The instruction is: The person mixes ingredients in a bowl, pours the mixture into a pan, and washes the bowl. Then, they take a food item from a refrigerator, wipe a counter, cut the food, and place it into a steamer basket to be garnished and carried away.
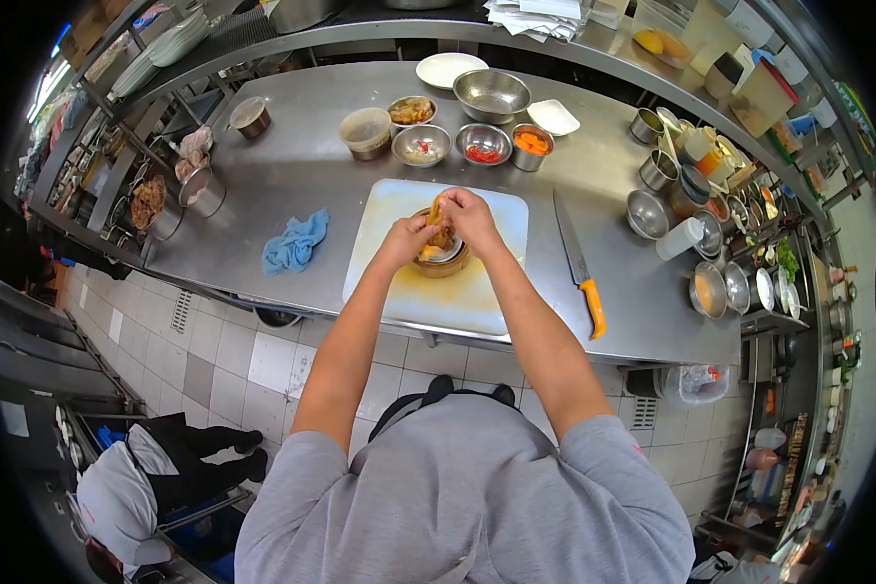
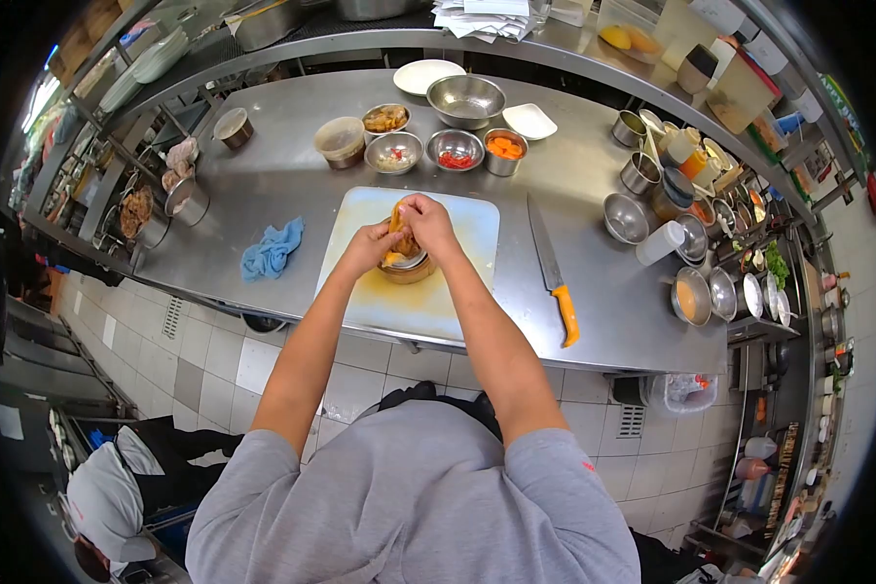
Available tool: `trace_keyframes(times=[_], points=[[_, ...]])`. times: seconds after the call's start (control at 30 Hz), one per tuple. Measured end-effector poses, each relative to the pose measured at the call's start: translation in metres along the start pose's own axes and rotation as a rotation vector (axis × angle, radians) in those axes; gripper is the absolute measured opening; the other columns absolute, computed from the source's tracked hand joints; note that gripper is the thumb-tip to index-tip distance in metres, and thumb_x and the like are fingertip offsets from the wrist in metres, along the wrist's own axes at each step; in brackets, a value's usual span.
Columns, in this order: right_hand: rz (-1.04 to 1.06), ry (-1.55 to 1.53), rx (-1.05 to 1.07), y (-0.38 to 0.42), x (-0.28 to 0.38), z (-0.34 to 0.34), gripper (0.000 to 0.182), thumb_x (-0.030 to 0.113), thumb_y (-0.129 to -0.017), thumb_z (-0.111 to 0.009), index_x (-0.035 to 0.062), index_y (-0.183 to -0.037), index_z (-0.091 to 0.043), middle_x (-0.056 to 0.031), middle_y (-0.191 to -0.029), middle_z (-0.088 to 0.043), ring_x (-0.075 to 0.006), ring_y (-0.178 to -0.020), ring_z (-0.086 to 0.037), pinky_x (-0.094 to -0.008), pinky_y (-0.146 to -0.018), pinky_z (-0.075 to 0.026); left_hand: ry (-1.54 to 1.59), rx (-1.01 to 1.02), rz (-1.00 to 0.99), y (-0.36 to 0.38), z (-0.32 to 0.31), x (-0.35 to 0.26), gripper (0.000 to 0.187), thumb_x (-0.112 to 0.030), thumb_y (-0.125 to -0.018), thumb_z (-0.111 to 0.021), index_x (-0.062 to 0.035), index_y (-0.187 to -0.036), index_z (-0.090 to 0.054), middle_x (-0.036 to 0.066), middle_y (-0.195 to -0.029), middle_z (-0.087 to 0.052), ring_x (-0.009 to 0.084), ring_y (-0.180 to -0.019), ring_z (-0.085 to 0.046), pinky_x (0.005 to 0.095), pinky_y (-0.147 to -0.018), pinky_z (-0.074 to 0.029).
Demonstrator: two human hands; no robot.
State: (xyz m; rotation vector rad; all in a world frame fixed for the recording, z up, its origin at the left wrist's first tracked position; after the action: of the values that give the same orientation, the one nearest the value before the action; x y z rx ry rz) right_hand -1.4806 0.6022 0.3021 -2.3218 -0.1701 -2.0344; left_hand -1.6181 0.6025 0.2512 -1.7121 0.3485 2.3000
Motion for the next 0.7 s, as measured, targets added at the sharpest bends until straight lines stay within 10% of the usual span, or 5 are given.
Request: trace_keyframes(times=[0.7], points=[[0.153,0.058,-0.026,-0.008,0.049,0.012,0.008,0.010,-0.093,-0.056,0.0032,-0.095,-0.061,-0.0004,-0.085,-0.061,-0.0076,-0.073,-0.054,-0.0233,-0.067,-0.047,-0.104,-0.073,-0.003,-0.001,0.013,-0.020,0.020,-0.019,-0.089,-0.065,-0.0006,-0.095,-0.070,0.003,-0.077,-0.068,0.0094,-0.068,-0.059,0.0268,-0.065,-0.048]])
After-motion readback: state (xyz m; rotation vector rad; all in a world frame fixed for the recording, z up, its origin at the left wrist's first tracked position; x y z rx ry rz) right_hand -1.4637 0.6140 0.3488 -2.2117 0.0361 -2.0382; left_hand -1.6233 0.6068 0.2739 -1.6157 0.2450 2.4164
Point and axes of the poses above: each hand's wrist, its own y-axis away from the middle knuckle, its own z-axis out of the back of the hand, x = y × z, the point moved 6 cm from there along -y, towards the middle knuckle
